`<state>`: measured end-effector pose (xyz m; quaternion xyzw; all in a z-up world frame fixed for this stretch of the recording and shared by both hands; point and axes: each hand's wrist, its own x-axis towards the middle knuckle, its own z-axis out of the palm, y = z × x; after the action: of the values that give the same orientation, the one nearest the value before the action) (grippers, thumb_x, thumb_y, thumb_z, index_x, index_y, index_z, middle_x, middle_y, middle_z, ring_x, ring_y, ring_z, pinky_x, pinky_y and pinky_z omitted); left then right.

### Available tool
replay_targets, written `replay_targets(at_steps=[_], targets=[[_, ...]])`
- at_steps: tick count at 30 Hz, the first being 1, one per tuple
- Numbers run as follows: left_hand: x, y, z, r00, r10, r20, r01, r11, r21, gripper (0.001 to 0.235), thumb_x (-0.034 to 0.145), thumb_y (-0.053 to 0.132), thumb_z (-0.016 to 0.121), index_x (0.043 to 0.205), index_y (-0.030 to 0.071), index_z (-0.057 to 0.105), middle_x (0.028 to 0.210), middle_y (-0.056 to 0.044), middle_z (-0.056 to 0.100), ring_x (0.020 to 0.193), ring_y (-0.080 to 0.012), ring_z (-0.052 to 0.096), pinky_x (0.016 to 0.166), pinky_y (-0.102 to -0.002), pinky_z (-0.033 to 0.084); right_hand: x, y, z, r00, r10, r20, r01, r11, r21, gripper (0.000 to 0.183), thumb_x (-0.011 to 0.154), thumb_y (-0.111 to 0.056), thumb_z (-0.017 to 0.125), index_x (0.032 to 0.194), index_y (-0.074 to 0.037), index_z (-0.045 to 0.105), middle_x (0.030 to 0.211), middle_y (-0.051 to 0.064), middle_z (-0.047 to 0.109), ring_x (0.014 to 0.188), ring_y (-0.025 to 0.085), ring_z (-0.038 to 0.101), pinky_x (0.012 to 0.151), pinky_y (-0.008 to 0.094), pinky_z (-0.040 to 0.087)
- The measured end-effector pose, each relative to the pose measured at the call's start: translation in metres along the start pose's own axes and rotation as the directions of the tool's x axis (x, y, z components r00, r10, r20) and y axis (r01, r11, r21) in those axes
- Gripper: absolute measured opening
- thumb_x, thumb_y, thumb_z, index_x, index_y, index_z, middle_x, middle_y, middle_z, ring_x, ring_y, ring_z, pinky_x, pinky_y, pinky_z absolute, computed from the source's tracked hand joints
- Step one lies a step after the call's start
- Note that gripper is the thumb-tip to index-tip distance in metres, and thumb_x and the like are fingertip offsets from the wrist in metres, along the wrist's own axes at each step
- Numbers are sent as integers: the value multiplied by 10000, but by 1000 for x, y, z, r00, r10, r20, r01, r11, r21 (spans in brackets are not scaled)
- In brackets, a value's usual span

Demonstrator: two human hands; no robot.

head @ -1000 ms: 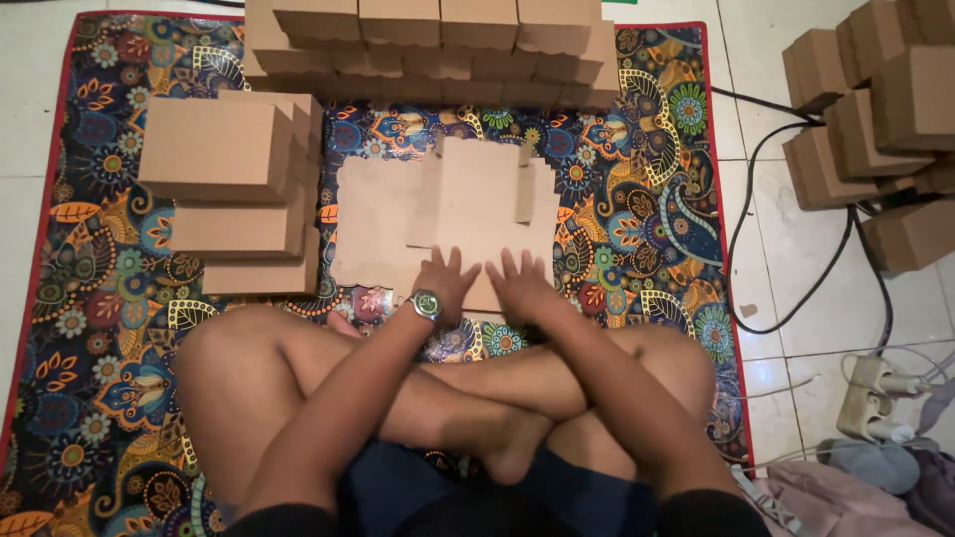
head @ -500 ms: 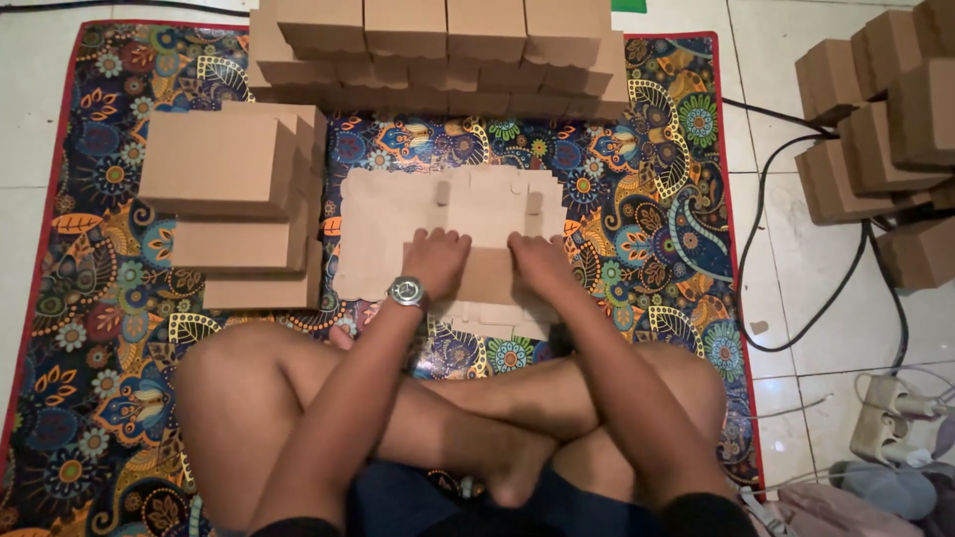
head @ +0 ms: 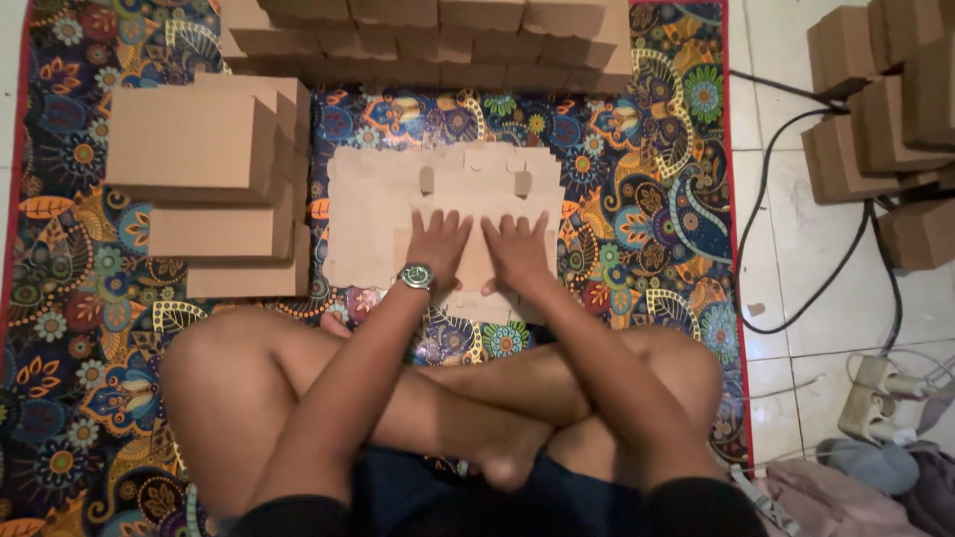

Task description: Folding a flat cardboard cutout into a rectangular box while sitting on the floor.

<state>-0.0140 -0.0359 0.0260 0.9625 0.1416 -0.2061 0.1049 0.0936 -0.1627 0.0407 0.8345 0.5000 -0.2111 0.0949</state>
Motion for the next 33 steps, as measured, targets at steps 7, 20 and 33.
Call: replay_targets(at_steps=[7, 20, 33], targets=[[-1, -10, 29, 997, -11, -70, 13, 1000, 27, 1062, 669, 503, 921, 1521, 123, 413, 1360, -120, 571, 1296, -341, 513, 1193, -691, 209, 4, 18, 38, 985, -23, -173, 33, 998, 56, 699, 728, -345, 904, 1279, -78, 568, 1176, 124, 580, 1178, 361, 562, 1125, 661, 295], [-32, -20, -15, 982, -186, -23, 146, 838, -525, 615, 920, 489, 626, 1354, 55, 575, 1353, -228, 598, 1310, -422, 549, 1068, -565, 466, 3, 68, 28, 954, 286, -93, -159, 743, 651, 539, 831, -282, 747, 1263, 8, 602, 1191, 310, 655, 1209, 478, 608, 1042, 569, 475], [32, -80, 22, 888, -428, -168, 2, 368, -930, 570, 835, 235, 797, 1352, 62, 629, 1301, -200, 667, 1310, -394, 573, 1105, -518, 486, 19, 83, 28, 978, 203, 55, -106, 246, 963, 569, 650, -44, 768, 1208, -12, 660, 879, 113, 624, 764, 256, 633, 627, 348, 493]])
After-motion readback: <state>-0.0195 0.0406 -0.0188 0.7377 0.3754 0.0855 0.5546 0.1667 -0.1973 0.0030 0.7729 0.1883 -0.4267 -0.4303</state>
